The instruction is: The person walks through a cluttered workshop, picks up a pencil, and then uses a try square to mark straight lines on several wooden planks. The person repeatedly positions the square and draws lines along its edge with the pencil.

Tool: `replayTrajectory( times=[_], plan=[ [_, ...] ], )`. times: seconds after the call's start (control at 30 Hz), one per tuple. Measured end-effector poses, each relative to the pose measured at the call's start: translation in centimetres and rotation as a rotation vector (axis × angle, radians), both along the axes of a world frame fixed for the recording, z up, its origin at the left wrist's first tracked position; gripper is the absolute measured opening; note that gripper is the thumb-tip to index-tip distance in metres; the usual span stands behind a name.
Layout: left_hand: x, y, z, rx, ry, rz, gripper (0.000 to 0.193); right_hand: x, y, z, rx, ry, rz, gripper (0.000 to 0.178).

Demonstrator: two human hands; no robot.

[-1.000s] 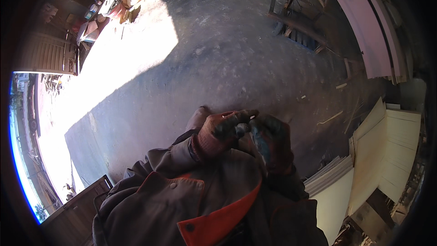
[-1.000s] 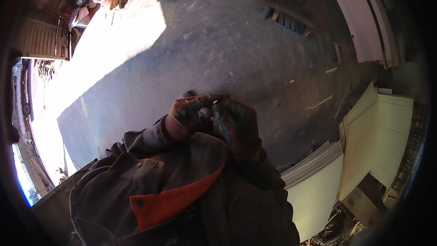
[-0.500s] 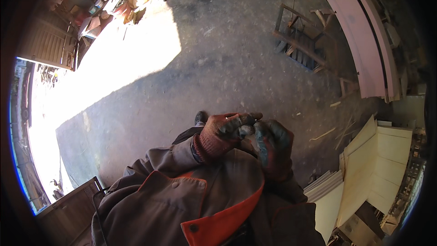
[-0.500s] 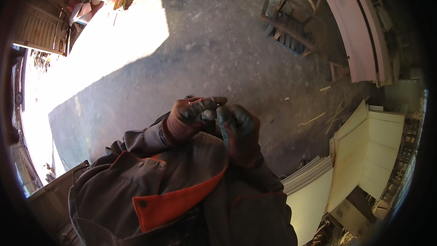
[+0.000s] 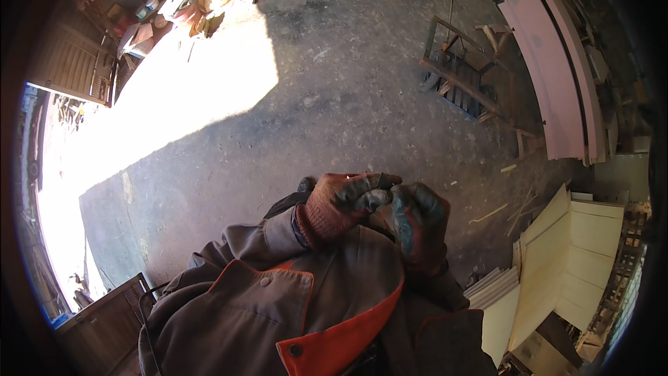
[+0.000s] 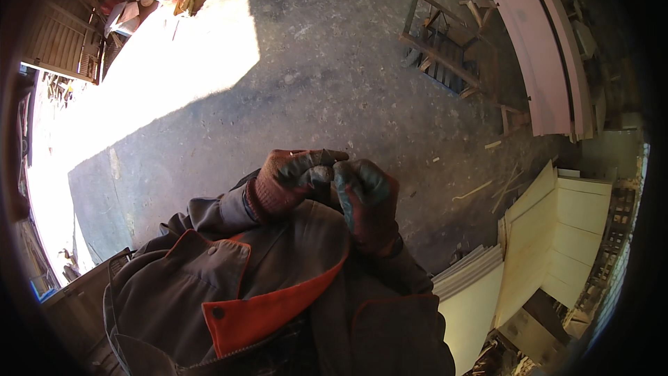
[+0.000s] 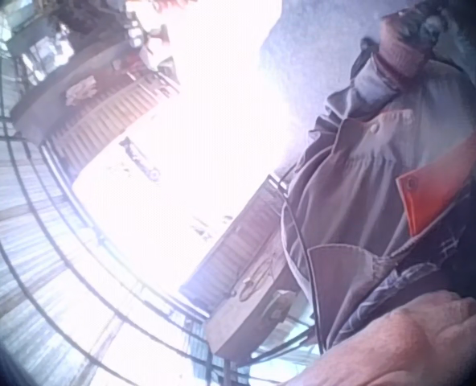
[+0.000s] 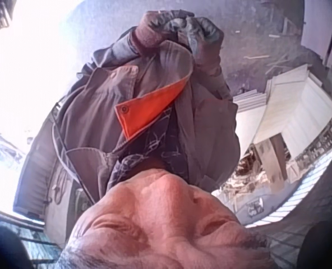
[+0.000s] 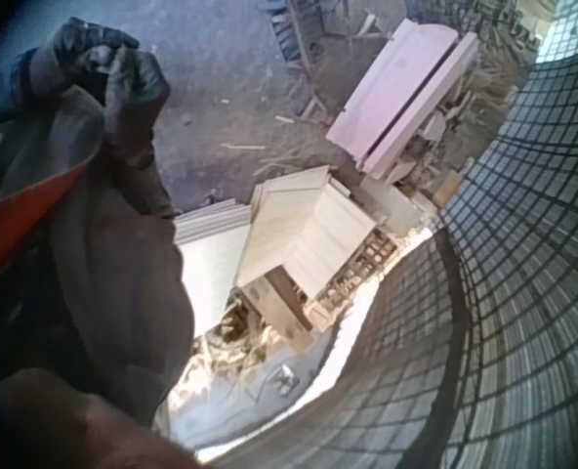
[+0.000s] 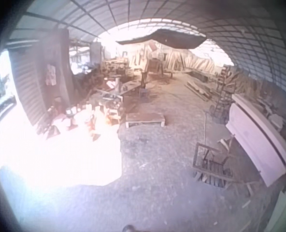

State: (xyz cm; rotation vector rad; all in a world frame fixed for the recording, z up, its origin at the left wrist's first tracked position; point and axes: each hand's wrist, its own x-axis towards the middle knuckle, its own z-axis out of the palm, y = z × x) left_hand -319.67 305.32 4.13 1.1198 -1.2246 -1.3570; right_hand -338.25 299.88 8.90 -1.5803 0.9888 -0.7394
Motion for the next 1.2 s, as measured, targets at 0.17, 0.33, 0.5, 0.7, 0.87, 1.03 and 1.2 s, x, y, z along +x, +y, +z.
replayTrajectory(
  times=[0.17, 0.33, 0.5, 0.7, 0.87, 1.03, 1.2],
  plan=[
    [0.6, -0.9, -0.9, -0.044, 0.035, 0.032, 0.04, 1.3, -0.7, 0.6, -0.114, 0.016, 0.012, 0.017],
    [0.9, -1.5, -2.2, -0.076, 0.045, -0.028, 0.041, 1.7, -1.2, 1.1, 0.098, 0.027, -0.021, 0.018],
    [1.1, -2.1, -2.0, -0.07, 0.088, -0.023, 0.043, 1.6, -1.5, 0.3, -0.009, 0.094, 0.001, 0.017],
    [1.2, -2.6, -1.3, -0.013, 0.034, -0.041, 0.04, 1.6, -1.9, -0.1, -0.06, 0.076, -0.026, 0.018],
    [0.6, -3.5, -1.5, -0.058, 0.046, -0.04, 0.044, 1.0, -2.6, 0.4, -0.169, 0.09, 0.027, 0.016],
    [0.5, -3.6, -1.2, -0.017, 0.159, -0.083, 0.044, 1.0, -2.6, -0.3, -0.123, 0.073, -0.01, 0.013],
    [0.3, -3.4, -1.3, -0.072, -0.009, -0.056, 0.039, 0.4, -2.0, -0.6, 0.031, 0.079, -0.064, 0.015]
  ],
)
